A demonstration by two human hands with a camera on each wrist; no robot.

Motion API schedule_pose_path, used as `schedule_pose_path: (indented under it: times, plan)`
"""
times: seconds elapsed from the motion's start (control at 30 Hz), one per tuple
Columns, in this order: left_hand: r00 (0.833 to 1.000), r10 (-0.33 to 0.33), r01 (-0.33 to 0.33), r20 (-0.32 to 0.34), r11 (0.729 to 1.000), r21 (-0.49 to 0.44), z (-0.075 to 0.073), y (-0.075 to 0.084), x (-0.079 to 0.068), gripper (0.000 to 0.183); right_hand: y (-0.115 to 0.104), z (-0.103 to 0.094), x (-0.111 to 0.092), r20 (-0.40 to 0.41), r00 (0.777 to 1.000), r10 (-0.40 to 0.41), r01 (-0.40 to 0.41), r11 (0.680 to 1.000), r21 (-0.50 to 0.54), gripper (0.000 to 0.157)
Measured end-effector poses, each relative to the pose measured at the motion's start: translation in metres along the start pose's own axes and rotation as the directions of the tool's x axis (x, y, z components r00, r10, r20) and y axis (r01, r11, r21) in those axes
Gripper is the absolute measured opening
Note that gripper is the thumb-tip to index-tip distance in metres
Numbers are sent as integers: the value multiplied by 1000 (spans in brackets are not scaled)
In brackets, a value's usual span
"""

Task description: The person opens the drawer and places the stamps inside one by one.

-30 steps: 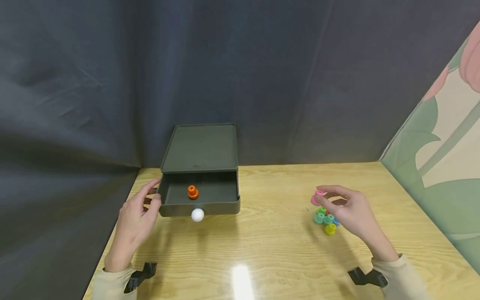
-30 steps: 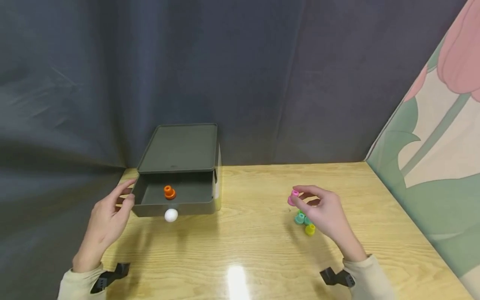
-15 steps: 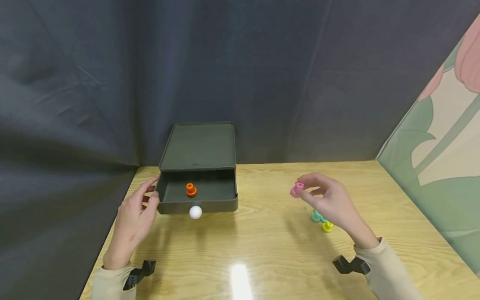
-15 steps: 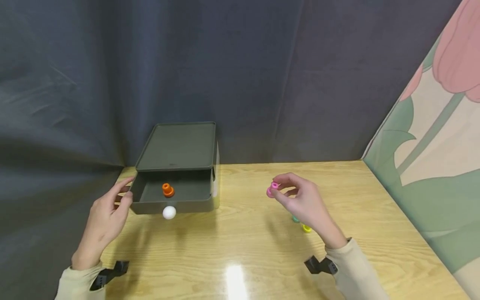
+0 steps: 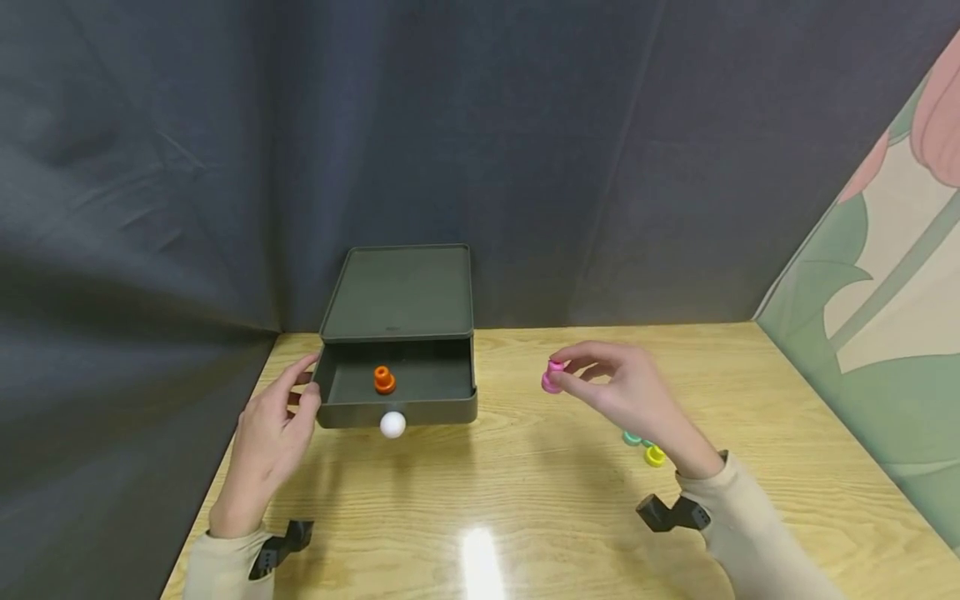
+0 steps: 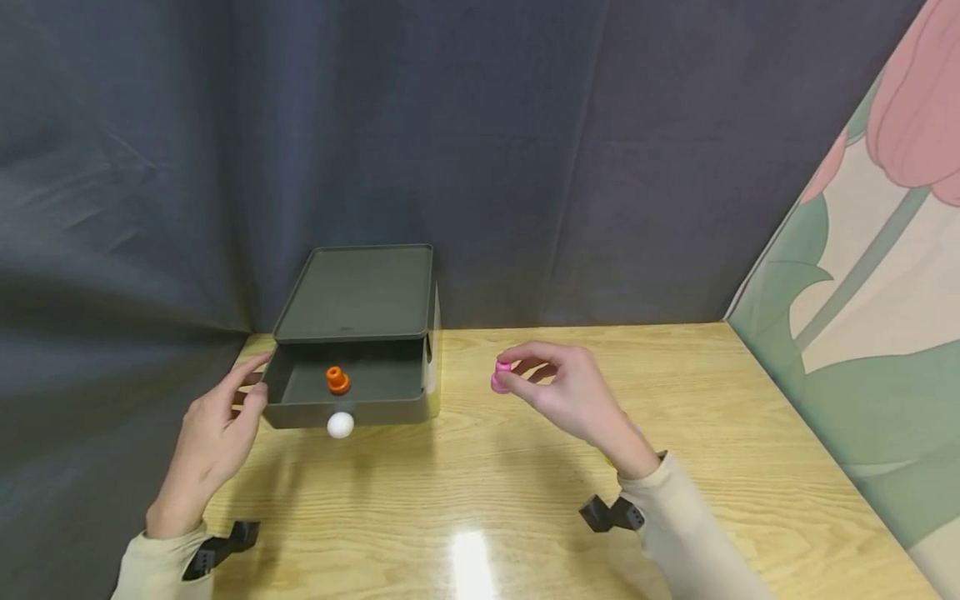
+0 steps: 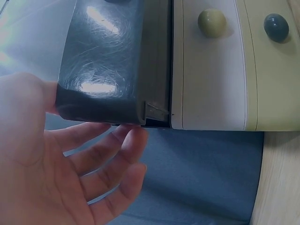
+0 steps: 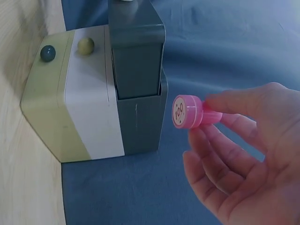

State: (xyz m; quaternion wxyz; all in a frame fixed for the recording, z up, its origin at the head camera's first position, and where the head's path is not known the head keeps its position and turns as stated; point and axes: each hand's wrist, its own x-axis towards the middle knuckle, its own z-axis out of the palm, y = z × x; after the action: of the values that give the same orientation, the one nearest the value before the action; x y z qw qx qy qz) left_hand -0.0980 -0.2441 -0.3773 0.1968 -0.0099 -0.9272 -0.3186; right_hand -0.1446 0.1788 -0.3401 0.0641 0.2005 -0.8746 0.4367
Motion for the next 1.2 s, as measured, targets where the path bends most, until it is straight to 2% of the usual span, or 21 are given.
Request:
schedule_pose_path:
  times: [0.23,0.53,1.2]
  plan:
    - [1000,6,-6,-13,1000,0,1,0,-1,45,-9,9,7,0,1000,-14,14,1000,27,11]
    - [1000,14,-14,-22,1000,5,1,0,-1,44,-19,18,15,12,998,-55,53,996,75,15]
    - [999,19,-19,-27,1000,4,1,-2,-1,45,-42,40,39,45,995,-89,82,987,135,19]
